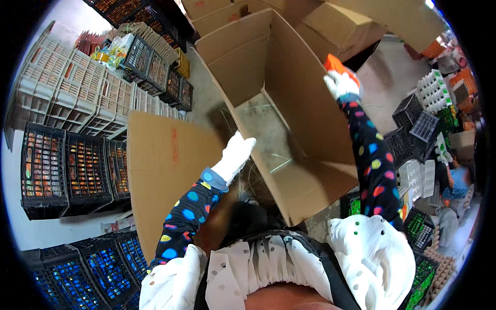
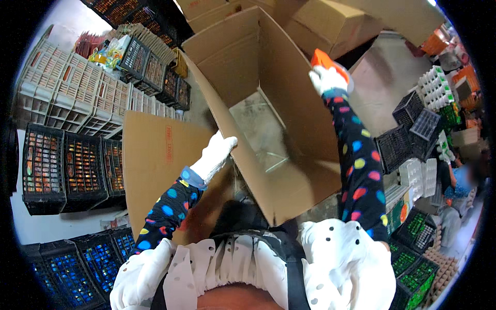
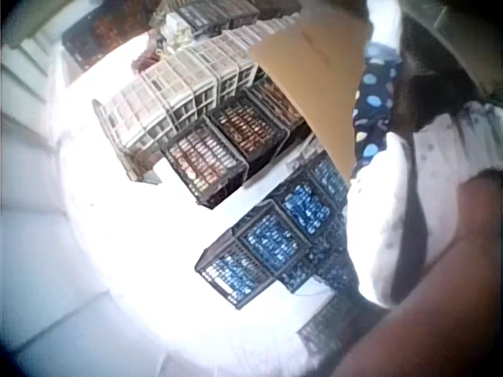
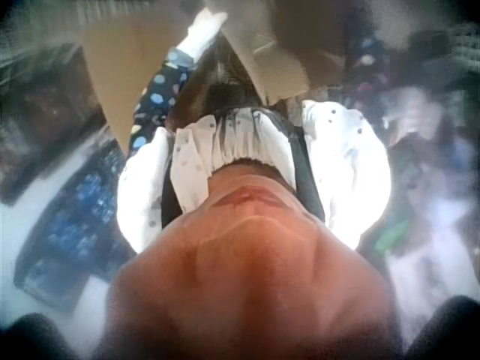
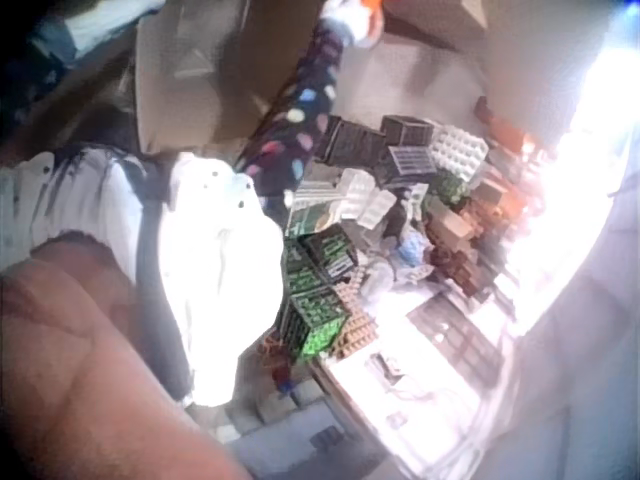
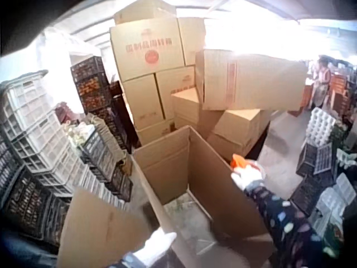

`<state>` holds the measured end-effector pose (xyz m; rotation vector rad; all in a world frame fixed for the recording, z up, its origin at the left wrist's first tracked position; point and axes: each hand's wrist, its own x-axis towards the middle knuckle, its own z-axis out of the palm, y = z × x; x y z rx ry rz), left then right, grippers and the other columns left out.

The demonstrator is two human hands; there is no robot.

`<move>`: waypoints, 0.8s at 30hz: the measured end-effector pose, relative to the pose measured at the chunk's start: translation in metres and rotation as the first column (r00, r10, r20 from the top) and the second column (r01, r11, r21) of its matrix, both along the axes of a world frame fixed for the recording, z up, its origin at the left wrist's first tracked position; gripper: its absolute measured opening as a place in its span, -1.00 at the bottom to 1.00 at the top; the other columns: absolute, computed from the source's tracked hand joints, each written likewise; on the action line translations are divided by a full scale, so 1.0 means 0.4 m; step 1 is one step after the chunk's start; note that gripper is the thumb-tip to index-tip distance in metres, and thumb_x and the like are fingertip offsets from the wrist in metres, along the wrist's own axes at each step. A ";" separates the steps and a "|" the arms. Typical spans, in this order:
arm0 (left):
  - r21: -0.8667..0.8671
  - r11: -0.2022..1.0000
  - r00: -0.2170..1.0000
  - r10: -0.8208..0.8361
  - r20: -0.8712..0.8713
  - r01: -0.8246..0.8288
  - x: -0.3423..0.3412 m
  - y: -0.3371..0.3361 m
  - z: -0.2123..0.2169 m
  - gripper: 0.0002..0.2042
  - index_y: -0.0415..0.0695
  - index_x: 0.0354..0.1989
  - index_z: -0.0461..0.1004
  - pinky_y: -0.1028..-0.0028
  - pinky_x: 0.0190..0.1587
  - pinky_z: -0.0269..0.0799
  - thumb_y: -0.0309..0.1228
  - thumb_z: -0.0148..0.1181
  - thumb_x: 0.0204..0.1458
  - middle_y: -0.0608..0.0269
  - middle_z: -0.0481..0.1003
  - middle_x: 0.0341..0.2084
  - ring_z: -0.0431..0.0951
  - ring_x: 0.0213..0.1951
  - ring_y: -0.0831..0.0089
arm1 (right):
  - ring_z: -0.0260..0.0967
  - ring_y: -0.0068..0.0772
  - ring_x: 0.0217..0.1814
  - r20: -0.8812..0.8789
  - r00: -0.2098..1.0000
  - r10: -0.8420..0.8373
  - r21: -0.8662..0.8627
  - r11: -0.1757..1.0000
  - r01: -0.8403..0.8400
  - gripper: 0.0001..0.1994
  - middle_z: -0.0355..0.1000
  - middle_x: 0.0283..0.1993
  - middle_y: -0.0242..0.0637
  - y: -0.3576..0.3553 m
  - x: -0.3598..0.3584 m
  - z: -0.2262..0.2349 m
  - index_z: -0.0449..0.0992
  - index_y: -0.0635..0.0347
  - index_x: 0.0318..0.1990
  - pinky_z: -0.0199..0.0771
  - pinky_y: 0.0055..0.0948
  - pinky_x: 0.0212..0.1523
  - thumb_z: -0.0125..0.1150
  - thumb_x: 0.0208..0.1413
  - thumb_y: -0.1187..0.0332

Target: The person assembles large cardboard boxes by hand and secures the bottom and top flaps using an orange tape dispenser.

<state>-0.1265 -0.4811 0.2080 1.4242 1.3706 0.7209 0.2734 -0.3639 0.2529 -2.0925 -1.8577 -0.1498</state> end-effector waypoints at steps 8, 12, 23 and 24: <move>-0.275 0.961 0.921 0.119 0.371 -0.013 0.018 -0.139 -0.084 -0.54 -0.25 0.21 0.35 0.33 -0.12 0.54 -0.47 0.12 0.08 0.12 0.51 0.01 0.54 -0.07 0.30 | 0.51 0.14 0.00 -0.057 0.991 0.120 -0.164 0.978 -0.128 -0.60 0.54 -0.04 0.06 0.101 -0.080 -0.072 0.56 -0.25 0.10 0.52 0.04 0.01 0.00 0.28 -0.13; -0.545 0.832 0.927 0.280 0.250 -0.105 0.022 -0.161 0.068 -0.55 -0.25 0.21 0.31 0.41 -0.36 0.62 -0.49 0.07 0.10 0.16 0.54 -0.09 0.60 -0.19 0.37 | 0.52 0.12 -0.02 -0.020 0.980 0.196 -0.122 0.973 -0.196 -0.58 0.55 -0.07 0.04 0.121 -0.043 -0.108 0.54 -0.26 0.13 0.54 0.03 -0.01 0.01 0.28 -0.15; -0.489 0.863 0.987 0.160 0.025 -0.128 -0.064 0.154 0.053 -0.68 -0.41 -0.07 0.43 0.34 -0.36 0.67 -0.42 0.08 0.06 -0.01 0.56 -0.27 0.58 -0.47 0.31 | 0.51 0.00 0.10 -0.071 0.967 0.244 -0.234 0.939 -0.253 -0.60 0.55 0.02 -0.08 0.237 -0.216 -0.126 0.53 -0.21 0.11 0.51 0.10 0.04 -0.03 0.29 -0.10; -0.396 0.842 0.926 0.372 -0.063 -0.366 -0.007 0.143 0.029 -0.70 -0.37 -0.10 0.45 0.36 -0.36 0.68 -0.41 0.09 0.06 0.03 0.56 -0.32 0.55 -0.50 0.33 | 0.51 0.00 0.10 -0.068 0.968 0.243 -0.219 0.943 -0.252 -0.61 0.55 0.03 -0.09 0.255 -0.196 -0.145 0.54 -0.21 0.10 0.51 0.11 0.04 -0.03 0.29 -0.10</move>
